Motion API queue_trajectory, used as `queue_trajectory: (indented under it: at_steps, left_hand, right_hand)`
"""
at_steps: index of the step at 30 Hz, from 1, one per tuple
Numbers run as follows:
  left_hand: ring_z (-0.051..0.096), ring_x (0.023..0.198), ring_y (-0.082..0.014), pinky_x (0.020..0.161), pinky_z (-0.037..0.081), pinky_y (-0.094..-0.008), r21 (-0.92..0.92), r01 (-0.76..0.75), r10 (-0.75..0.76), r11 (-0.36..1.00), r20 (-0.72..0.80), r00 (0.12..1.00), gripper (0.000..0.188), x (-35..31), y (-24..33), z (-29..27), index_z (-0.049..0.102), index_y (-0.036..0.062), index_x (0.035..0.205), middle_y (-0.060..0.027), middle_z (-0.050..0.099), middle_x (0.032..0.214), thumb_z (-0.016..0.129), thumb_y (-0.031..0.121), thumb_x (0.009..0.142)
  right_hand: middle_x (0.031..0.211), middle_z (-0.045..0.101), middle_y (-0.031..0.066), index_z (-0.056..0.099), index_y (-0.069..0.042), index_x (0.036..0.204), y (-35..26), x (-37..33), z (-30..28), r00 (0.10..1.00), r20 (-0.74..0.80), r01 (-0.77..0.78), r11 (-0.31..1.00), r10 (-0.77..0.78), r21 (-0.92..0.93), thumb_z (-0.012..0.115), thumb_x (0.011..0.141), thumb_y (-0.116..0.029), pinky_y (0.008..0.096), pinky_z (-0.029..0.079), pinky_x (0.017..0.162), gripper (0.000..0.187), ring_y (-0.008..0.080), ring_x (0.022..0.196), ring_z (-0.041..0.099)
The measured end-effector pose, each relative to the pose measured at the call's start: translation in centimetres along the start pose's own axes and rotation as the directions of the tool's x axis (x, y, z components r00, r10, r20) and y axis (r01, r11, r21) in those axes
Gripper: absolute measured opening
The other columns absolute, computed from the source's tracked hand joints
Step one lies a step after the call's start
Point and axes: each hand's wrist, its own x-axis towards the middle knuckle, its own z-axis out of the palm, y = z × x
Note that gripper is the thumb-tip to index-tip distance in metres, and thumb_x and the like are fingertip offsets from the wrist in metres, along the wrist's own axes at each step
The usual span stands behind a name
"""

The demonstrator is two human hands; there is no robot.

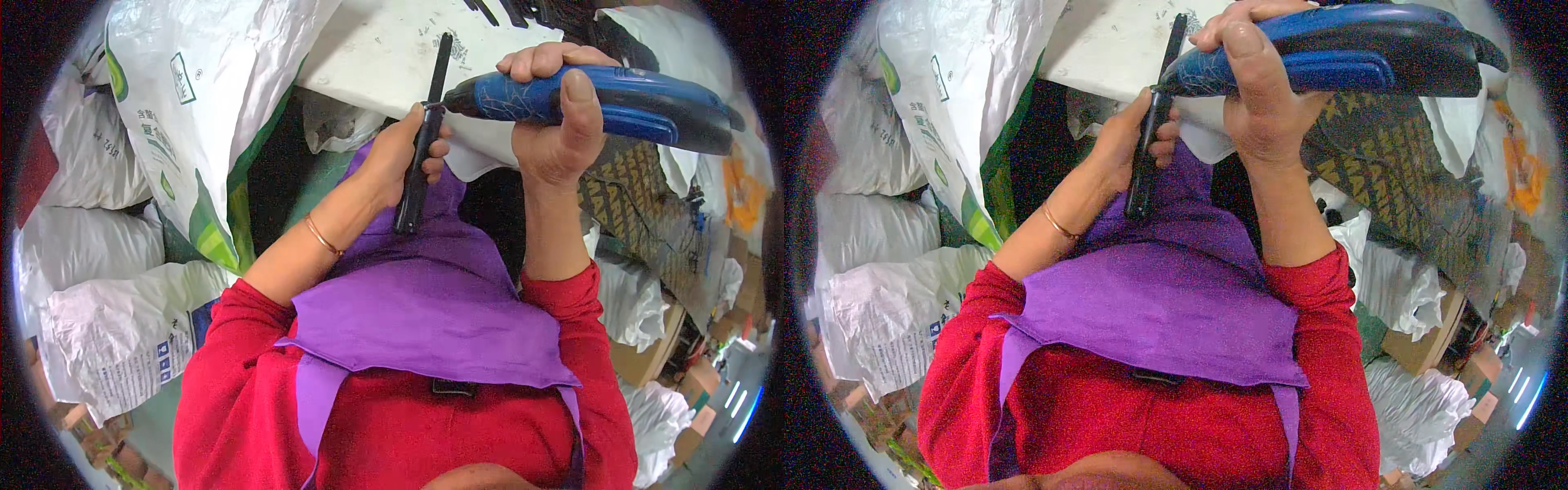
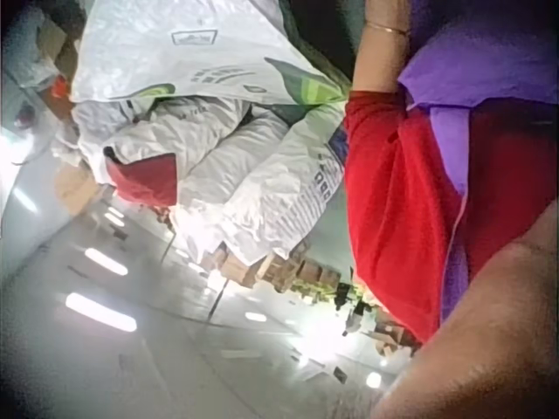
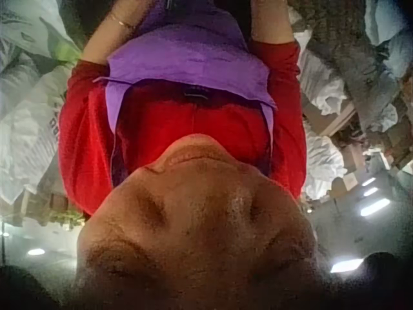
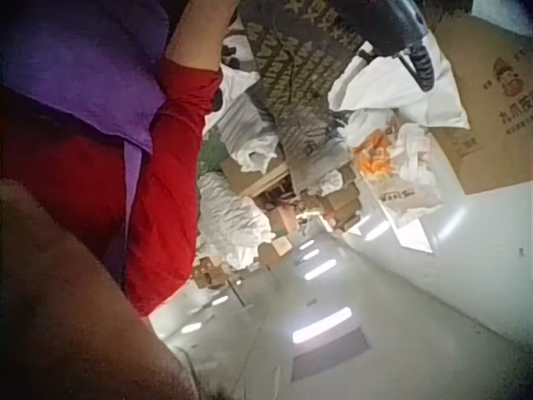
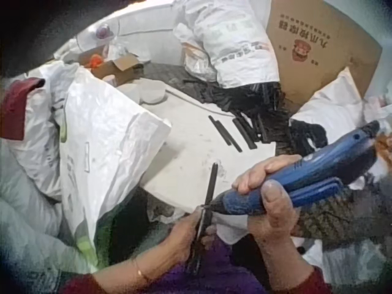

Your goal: Assembling small components into black plastic strips using an electric screwdriver.

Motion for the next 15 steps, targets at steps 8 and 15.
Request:
queue_trajectory:
  at_steps: [8, 15]
  left_hand:
    - [0.040, 0.050, -0.0093, 0.047, 0.035, -0.0232, -0.001, -0.002, 0.002, 1.000, 0.031, 1.000, 0.039, 0.0, 0.3, -0.2, 0.049, 0.0077, 0.094, 0.0025, 0.045, 0.065, 0.034, 0.043, 0.093]
    - [0.043, 0.052, -0.0084, 0.048, 0.042, -0.0261, 0.210, -0.090, 0.085, 0.974, 0.029, 0.996, 0.015, -0.3, 0.0, 0.0, 0.049, 0.0080, 0.089, 0.0024, 0.045, 0.064, 0.048, 0.023, 0.090]
  right_hand:
    - [0.082, 0.052, 0.0095, 0.049, -0.004, 0.098, 0.1, 0.5, 0.3, 0.996, 0.083, 0.012, 1.000, -0.010, -0.024, 0.053, 0.081, -0.018, 0.0417, 0.045, 0.076, 0.022, 0.0211, 0.076, 0.053]
    - [0.085, 0.051, 0.0105, 0.049, -0.002, 0.100, 0.9, 2.4, 0.3, 0.933, 0.361, 0.049, 0.986, 0.012, -0.157, 0.048, 0.084, -0.008, 0.0408, 0.046, 0.077, 0.018, 0.0196, 0.076, 0.053]
